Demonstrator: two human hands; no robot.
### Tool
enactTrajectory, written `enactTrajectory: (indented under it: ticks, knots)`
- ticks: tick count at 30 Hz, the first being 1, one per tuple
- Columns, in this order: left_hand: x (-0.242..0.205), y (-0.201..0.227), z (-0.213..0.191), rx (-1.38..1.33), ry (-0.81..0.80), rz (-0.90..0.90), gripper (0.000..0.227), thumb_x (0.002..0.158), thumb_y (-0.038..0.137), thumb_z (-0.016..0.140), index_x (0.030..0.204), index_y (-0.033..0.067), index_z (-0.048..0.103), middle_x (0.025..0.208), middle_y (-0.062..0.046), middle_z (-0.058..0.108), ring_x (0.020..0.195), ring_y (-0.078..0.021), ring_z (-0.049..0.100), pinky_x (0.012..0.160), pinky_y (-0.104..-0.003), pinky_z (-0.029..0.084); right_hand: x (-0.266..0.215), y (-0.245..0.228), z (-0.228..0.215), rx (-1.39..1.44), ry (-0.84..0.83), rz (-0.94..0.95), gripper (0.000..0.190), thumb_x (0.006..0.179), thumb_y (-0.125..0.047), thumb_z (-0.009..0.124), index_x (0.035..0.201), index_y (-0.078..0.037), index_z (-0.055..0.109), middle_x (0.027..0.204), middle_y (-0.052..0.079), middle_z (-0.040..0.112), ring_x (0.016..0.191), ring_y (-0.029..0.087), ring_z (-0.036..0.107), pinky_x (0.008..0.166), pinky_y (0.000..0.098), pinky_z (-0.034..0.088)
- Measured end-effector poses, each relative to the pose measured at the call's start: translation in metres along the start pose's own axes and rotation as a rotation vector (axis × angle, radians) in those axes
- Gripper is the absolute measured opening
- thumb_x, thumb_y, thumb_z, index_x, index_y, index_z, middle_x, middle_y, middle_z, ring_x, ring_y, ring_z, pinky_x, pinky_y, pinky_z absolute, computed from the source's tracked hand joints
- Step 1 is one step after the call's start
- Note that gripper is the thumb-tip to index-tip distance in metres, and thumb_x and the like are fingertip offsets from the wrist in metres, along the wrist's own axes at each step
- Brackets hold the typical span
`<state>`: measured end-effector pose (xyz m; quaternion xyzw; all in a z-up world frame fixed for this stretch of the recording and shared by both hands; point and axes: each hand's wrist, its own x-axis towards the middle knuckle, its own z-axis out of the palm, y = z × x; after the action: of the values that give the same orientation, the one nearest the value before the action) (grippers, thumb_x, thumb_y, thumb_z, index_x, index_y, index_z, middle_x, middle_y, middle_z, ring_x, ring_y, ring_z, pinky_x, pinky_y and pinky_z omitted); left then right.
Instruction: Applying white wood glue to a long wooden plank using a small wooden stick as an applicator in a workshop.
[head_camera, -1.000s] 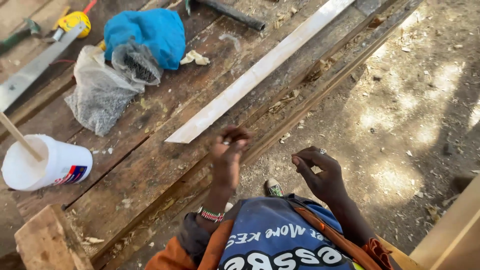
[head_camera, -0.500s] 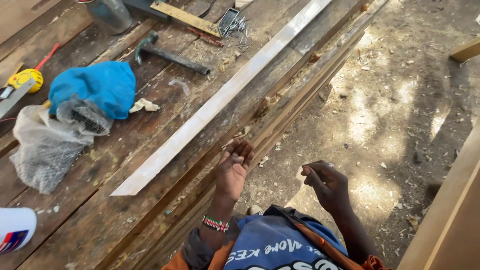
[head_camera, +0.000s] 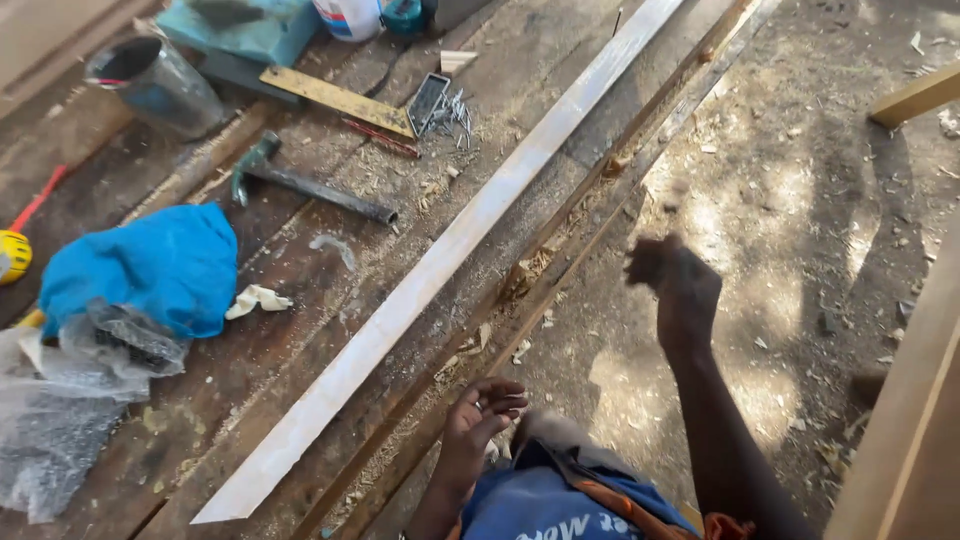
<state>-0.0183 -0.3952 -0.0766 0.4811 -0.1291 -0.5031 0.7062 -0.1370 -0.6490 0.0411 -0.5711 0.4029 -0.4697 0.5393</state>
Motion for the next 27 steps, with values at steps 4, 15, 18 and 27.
enactTrajectory:
  ticks: [4,15,18,27]
  knots:
    - [0.008,0.008,0.007,0.046,-0.024,0.002,0.040,0.079,-0.011,0.061,0.118,-0.0032,0.064,0.115,-0.021,0.074,0.103,-0.0274,0.075,0.091,-0.036,0.062,0.073,0.007,-0.005,0.230,0.010,0.053,0.046,0.106,-0.040,0.052,0.102,0.000,0.075,0.085,0.012,0.075,0.072,0.021,0.073,0.066,0.0333,0.063]
    - [0.084,0.012,0.055,-0.300,0.255,0.053,0.056,0.079,-0.013,0.053,0.135,-0.0119,0.054,0.131,-0.034,0.069,0.112,-0.0389,0.071,0.100,-0.041,0.053,0.338,0.046,0.019,0.521,0.071,0.326,0.049,0.084,-0.044,0.065,0.108,-0.002,0.075,0.098,0.012,0.074,0.089,0.025,0.072,0.083,0.0356,0.063]
    - [0.115,0.041,0.097,-0.483,0.385,0.034,0.061,0.083,-0.012,0.051,0.143,-0.0107,0.047,0.138,-0.036,0.061,0.124,-0.0487,0.062,0.107,-0.051,0.049,0.395,0.068,0.019,0.589,-0.031,0.271,0.059,0.086,-0.048,0.056,0.114,0.003,0.066,0.107,0.019,0.067,0.106,0.033,0.069,0.100,0.0450,0.058]
    - [0.157,0.030,0.111,-0.967,0.080,0.621,0.071,0.082,-0.028,0.043,0.149,-0.0091,0.030,0.157,-0.032,0.037,0.148,-0.0448,0.034,0.124,-0.054,0.031,0.451,0.068,0.017,0.996,-0.251,0.540,0.090,0.086,-0.048,0.053,0.149,0.016,0.040,0.151,0.038,0.047,0.140,0.049,0.048,0.113,0.0593,0.047]
